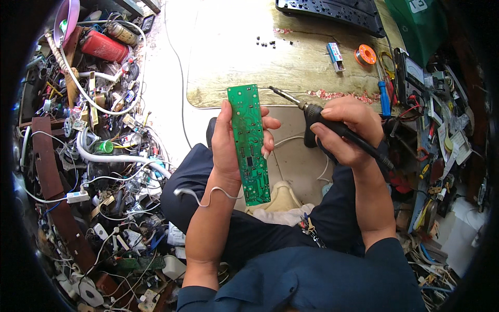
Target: The person holds a green circuit board in the left hand and uses a soldering iron in the right hand to apply heat to various points on the board. The person repeatedly touches the iron to different pads and traces across the board's surface.
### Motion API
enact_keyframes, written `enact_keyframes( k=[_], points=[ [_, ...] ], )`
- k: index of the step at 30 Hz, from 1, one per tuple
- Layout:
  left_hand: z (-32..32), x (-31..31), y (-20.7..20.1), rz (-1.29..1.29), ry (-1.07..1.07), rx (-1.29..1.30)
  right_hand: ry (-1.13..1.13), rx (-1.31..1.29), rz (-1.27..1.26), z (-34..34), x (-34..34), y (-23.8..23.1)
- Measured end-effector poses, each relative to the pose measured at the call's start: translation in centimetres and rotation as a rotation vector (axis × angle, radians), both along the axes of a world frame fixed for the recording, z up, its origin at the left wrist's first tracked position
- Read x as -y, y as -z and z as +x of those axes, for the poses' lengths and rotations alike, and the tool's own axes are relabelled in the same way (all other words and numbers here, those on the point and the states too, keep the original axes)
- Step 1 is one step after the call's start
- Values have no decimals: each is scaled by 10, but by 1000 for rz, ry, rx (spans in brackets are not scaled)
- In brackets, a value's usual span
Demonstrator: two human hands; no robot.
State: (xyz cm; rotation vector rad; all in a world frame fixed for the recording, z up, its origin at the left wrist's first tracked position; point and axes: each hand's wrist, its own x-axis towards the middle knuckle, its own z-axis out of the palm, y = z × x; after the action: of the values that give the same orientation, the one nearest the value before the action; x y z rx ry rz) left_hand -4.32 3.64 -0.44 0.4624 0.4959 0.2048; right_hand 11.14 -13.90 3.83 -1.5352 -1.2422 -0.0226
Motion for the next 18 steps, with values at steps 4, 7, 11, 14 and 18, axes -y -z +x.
enact_keyframes(
  k=[4, 7, 11, 14, 18],
  points=[
    [0, 1, 1, -28, 1, 27, -21, 26, -9, 0, 0, 0],
    [0, 1, 3, -26, 26, 45, -19, 23, -3, 0, -1, -1],
    [-1, 0, 4, 15, 65, 57, -21, 49, 30, 2, -5, -1],
    [-1, 1, 6, 53, 73, 50, -30, 48, 27, 2, -6, -1],
    [0, 2, 5, 46, 79, 55, -41, 50, 20, 2, -7, -3]
  ],
)
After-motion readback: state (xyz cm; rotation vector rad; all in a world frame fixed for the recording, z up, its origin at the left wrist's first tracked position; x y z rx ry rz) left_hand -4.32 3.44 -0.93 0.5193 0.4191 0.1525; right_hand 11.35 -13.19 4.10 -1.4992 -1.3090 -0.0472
